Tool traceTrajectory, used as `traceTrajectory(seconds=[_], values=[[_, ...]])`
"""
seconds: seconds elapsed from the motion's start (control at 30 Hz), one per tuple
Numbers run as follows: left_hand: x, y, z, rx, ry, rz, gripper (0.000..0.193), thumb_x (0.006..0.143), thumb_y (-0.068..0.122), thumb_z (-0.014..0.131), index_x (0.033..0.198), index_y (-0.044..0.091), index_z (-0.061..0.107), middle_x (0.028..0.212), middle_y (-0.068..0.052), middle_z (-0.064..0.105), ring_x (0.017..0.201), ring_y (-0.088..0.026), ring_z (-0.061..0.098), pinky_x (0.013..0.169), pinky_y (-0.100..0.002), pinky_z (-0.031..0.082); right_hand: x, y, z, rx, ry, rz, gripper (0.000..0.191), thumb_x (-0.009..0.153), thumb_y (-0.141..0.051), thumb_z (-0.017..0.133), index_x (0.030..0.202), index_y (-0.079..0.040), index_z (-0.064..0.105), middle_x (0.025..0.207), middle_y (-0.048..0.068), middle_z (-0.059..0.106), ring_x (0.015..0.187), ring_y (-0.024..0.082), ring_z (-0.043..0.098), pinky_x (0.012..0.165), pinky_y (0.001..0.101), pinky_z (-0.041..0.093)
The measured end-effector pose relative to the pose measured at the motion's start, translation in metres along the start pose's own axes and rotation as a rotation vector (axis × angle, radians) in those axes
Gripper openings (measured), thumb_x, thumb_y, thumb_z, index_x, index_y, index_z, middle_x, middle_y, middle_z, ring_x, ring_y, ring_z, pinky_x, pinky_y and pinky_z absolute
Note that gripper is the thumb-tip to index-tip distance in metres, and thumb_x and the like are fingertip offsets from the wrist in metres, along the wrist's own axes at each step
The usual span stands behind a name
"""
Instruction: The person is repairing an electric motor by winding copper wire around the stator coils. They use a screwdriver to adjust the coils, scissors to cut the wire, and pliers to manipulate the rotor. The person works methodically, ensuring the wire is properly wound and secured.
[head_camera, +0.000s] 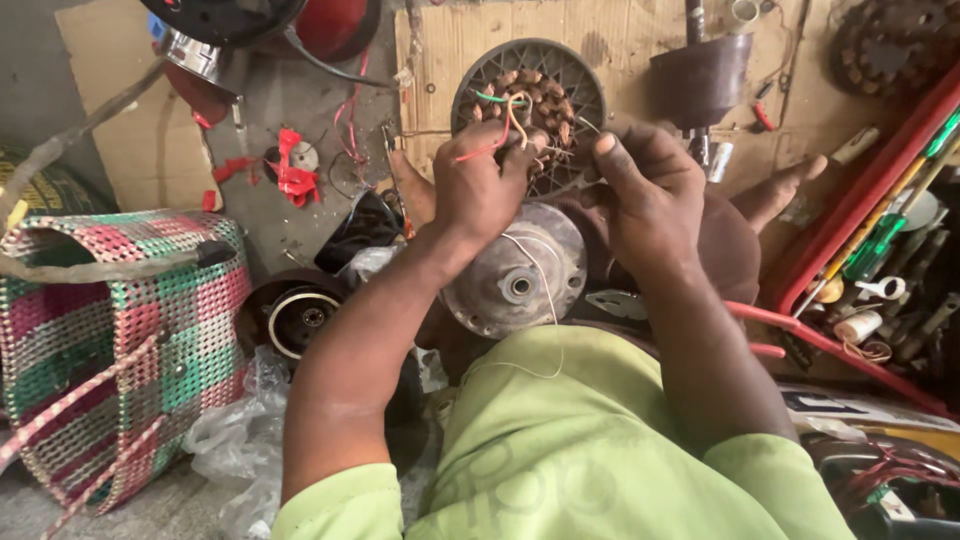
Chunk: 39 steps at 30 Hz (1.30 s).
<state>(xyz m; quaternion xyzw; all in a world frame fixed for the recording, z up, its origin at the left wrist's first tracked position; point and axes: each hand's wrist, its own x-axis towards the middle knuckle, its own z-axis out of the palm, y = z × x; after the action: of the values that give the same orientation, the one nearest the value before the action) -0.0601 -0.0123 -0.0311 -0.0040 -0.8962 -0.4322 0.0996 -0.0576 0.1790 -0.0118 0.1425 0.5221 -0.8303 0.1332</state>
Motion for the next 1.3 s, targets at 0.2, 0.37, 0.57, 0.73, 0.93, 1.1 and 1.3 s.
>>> traceTrajectory(seconds=[0.2,0.37,0.57,0.73,0.93,1.1,1.3], values=[[-0.005,-0.002,0.003,-0.065,-0.004,-0.045,0.021,0.090,0.014,0.080,0.086,0.001,0.064,0.080,-0.016,0.065,0.073,-0.035,0.065,0.066,-0.045,0.047,-0.007,0.026,-0.013,-0.135,0.171,0.097,0.010,0.097,-0.010,0.075,0.102,-0.002,0.072,0.076,0.001,0.067,0.058,0.006,0.055,0.050,0.0204,0.042],[-0.005,-0.003,0.001,-0.052,-0.008,-0.040,0.022,0.092,0.016,0.080,0.085,0.002,0.065,0.079,-0.015,0.065,0.072,-0.033,0.064,0.066,-0.044,0.046,-0.015,0.044,-0.014,-0.338,0.119,0.117,0.013,0.096,-0.012,0.077,0.103,-0.001,0.076,0.079,-0.002,0.071,0.061,0.002,0.055,0.054,0.0189,0.045],[-0.006,-0.001,-0.008,-0.099,-0.083,-0.037,0.019,0.095,0.018,0.078,0.092,0.003,0.068,0.085,-0.013,0.069,0.077,-0.030,0.067,0.071,-0.042,0.049,-0.017,0.056,-0.009,-0.293,0.174,0.160,0.015,0.094,-0.013,0.078,0.103,-0.001,0.075,0.074,-0.004,0.065,0.058,0.002,0.049,0.050,0.0198,0.039],[-0.007,0.000,-0.013,-0.129,-0.130,-0.038,0.018,0.097,0.018,0.077,0.092,0.002,0.068,0.087,-0.013,0.070,0.080,-0.030,0.069,0.074,-0.042,0.050,-0.017,0.063,-0.008,-0.310,0.170,0.097,0.016,0.095,-0.012,0.079,0.105,0.000,0.075,0.078,-0.004,0.068,0.063,0.002,0.053,0.055,0.0187,0.043],[-0.007,-0.001,-0.015,-0.116,-0.137,-0.022,0.019,0.097,0.017,0.077,0.091,0.001,0.067,0.089,-0.013,0.072,0.082,-0.030,0.070,0.075,-0.042,0.051,-0.013,0.067,-0.009,-0.349,0.153,0.083,0.016,0.095,-0.012,0.079,0.105,0.000,0.076,0.081,-0.003,0.070,0.065,0.001,0.055,0.057,0.0183,0.045],[-0.008,-0.001,-0.015,-0.147,-0.138,-0.016,0.019,0.097,0.015,0.076,0.091,0.001,0.066,0.089,-0.013,0.071,0.082,-0.030,0.070,0.074,-0.041,0.052,-0.009,0.066,-0.006,-0.387,0.144,0.054,0.016,0.095,-0.012,0.079,0.106,0.000,0.076,0.084,-0.003,0.071,0.069,0.002,0.057,0.059,0.0182,0.046],[-0.007,-0.001,-0.014,-0.183,-0.126,-0.008,0.018,0.096,0.011,0.077,0.090,0.000,0.065,0.087,-0.014,0.070,0.079,-0.029,0.069,0.072,-0.041,0.052,-0.005,0.067,-0.004,-0.398,0.119,-0.007,0.016,0.095,-0.010,0.078,0.106,0.001,0.076,0.092,0.000,0.075,0.079,0.003,0.064,0.071,0.0182,0.054]])
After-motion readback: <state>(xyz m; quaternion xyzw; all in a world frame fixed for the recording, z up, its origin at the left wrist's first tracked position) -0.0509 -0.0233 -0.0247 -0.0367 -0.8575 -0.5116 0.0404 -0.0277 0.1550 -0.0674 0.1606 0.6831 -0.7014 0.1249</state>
